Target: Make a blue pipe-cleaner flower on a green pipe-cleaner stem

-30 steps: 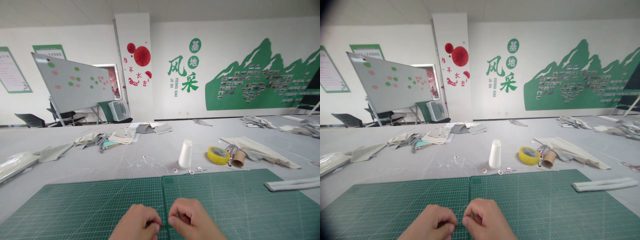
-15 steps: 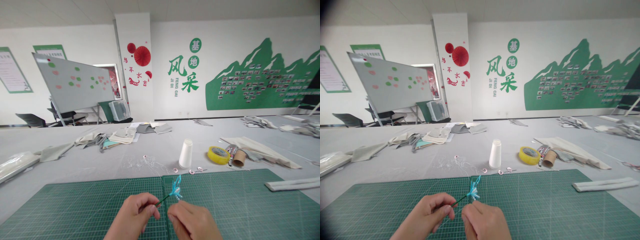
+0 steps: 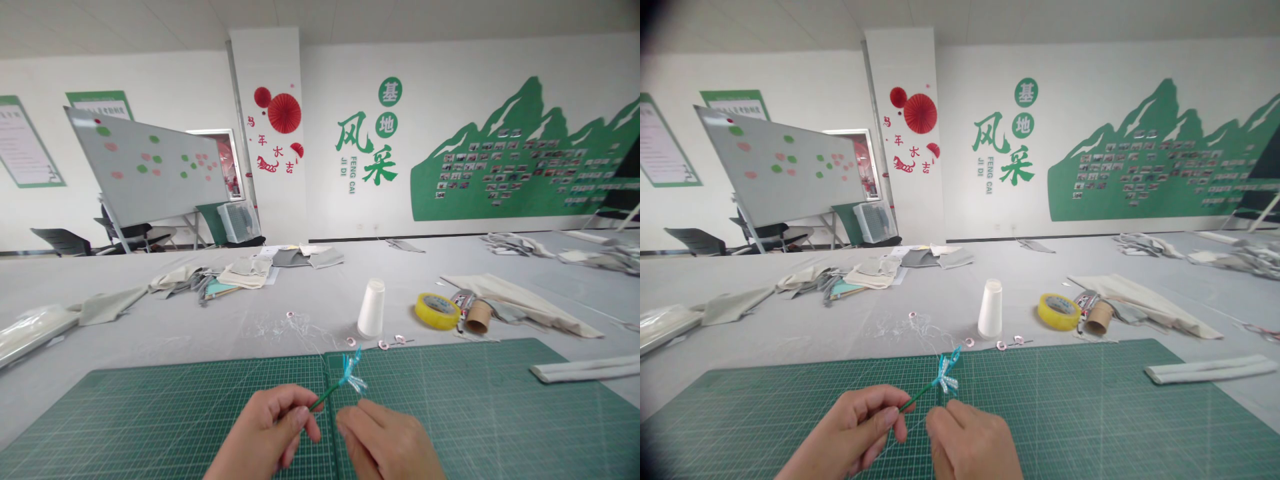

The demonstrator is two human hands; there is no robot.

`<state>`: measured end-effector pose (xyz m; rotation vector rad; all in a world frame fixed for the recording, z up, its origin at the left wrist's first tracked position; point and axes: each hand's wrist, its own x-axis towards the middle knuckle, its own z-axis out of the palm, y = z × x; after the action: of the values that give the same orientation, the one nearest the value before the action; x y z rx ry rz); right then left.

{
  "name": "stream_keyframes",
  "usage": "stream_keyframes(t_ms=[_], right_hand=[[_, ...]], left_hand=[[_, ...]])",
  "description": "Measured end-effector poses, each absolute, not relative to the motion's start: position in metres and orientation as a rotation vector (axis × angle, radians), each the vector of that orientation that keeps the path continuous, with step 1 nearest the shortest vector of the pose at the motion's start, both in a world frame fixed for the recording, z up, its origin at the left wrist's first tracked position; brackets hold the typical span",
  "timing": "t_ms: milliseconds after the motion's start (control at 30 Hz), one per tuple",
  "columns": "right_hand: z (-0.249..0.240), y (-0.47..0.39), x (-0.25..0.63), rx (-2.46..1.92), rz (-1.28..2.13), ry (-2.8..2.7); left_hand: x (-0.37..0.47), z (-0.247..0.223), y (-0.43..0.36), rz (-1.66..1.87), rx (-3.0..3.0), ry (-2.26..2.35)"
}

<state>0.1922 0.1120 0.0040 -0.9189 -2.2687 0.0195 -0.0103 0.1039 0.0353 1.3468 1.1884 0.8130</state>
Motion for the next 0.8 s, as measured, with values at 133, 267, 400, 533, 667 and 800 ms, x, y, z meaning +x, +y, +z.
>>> stream_keyframes(t_ms=[133,267,400,533,667,800], right_hand=[[0.0,0.115,0.193,-0.929,0.168,-2.21],[-0.002,0.117,0.193,-0.965,0.38,-2.169],[0.001,0.121,0.19,-0.926,0.699,-2.073],[0.007,0.124,0.192,-0.924,1.121,-1.934],[0.007,0.129,0.199,-0.846,1.359,-1.863],[0.003,0.133,0.202,-0.749,1.535,-1.824]], left_hand=[[-0.011,0.036,0.105,0.815,1.378,1.174],[-0.012,0.034,0.106,0.838,1.38,1.119],[-0.012,0.034,0.106,0.817,1.377,1.048],[-0.011,0.037,0.104,0.715,1.374,0.993],[-0.011,0.04,0.099,0.568,1.411,0.966],[-0.009,0.046,0.094,0.487,1.571,1.035]])
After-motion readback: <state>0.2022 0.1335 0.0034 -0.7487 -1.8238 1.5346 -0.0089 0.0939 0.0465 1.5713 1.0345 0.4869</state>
